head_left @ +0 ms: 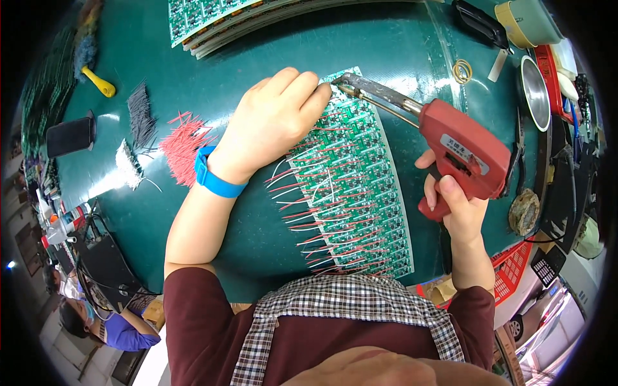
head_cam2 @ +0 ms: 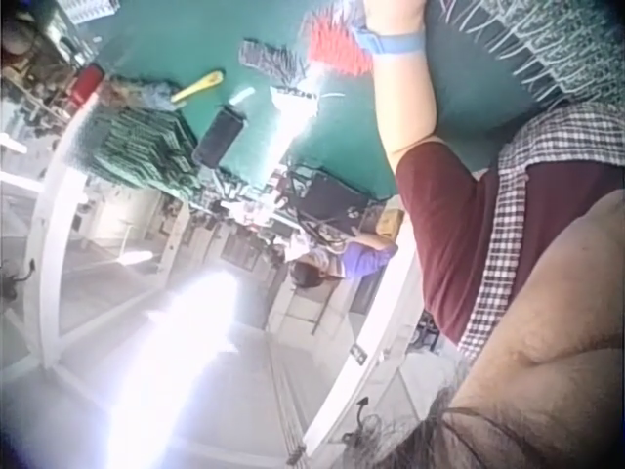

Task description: The person solders red wires and white wires onto circuit board panels using a handheld soldering iron.

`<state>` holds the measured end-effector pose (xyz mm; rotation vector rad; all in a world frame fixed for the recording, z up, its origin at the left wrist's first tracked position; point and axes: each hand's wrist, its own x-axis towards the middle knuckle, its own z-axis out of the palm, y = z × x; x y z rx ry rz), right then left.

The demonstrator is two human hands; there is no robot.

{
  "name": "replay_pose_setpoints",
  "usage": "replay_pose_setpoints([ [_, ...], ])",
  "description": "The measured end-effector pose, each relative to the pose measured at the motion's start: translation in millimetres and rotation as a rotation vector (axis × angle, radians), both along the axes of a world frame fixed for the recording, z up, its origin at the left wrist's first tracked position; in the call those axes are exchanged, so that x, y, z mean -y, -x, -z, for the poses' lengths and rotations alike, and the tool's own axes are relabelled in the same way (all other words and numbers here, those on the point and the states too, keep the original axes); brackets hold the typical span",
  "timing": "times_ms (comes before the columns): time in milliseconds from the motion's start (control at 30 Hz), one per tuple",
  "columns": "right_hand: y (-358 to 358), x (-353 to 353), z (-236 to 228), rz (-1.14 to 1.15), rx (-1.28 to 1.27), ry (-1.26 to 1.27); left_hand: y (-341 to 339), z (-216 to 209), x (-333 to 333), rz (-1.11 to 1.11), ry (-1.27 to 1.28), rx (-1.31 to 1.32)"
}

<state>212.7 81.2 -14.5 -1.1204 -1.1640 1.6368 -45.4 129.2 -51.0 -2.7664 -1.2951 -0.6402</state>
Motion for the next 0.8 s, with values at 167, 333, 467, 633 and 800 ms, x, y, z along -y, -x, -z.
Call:
replay_pose_setpoints([
  [167, -0.4, -0.1, 0.4, -0.008, 0.000, 0.002, 0.5, -0.5, 0.3, 0.001, 0.010, 0.009],
  [333, -0.3, -0.7, -0.1, 0.037, -0.008, -0.042, 2.4, 0.8, -0.9, 0.003, 0.014, 0.030],
  [467, -0.2, -1.3, -1.1, 0.053, -0.012, -0.078, 4.5, 3.7, -4.6, 0.036, -0.047, 0.065],
  [633, 0.0, -0.2, -2.3, 0.038, 0.015, -0.025, 4.2, 2.5, -4.1, 0.028, -0.041, 0.055],
  [800, -0.3, 0.3, -0.3, 0.014, 0.005, -0.024, 3.1, 0.6, -4.3, 0.024, -0.031, 0.059],
])
